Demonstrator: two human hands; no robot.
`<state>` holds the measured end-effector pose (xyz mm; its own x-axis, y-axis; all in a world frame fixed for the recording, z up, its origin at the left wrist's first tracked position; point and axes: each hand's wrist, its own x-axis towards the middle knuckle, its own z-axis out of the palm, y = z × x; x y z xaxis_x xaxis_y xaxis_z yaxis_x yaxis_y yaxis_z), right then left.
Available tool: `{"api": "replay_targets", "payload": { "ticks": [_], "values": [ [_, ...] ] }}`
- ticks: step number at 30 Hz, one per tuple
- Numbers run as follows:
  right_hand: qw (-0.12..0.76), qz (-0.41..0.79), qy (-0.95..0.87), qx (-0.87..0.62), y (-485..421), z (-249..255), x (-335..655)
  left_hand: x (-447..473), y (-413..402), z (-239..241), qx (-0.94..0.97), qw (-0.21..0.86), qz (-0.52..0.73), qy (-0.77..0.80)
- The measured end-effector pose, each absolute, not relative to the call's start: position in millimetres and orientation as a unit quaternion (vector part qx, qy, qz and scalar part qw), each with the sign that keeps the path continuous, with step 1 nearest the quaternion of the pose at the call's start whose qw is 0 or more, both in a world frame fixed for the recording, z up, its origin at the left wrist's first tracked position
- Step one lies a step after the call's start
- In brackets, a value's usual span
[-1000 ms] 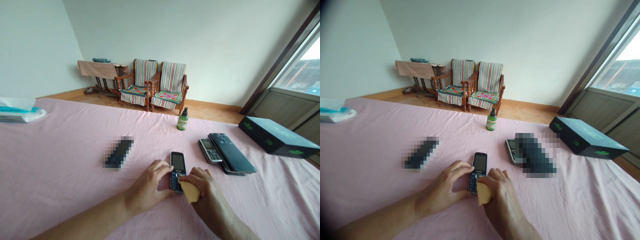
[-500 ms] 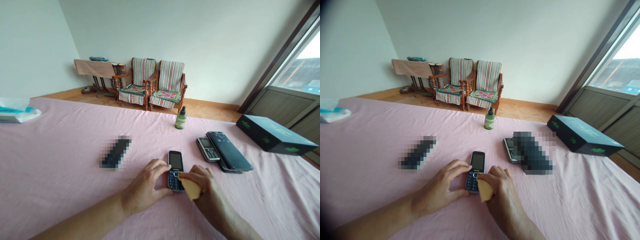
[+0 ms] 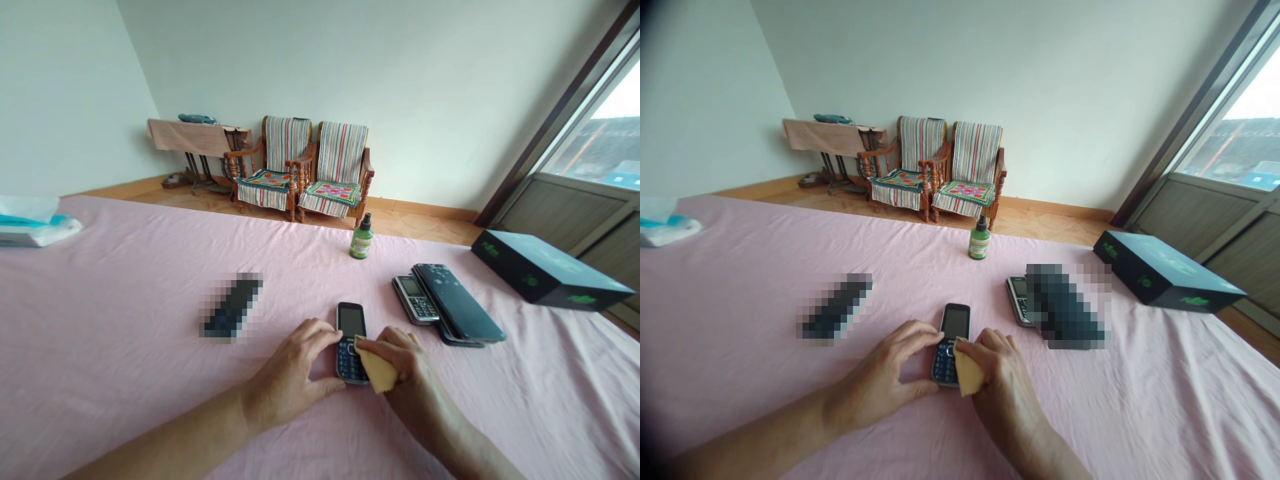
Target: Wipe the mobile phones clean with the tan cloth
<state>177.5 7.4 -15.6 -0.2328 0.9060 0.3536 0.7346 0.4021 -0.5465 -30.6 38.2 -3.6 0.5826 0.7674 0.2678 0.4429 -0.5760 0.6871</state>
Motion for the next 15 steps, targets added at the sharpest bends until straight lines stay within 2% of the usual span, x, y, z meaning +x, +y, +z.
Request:
{"api": "replay_targets", "payload": {
  "ticks": [15],
  "values": [
    [0.289,0.128,-0.786,-0.532,12.9,-9.5,168.2,-29.4,39.7,0.5,0.839,0.299,0.284,0.354]
  ]
}}
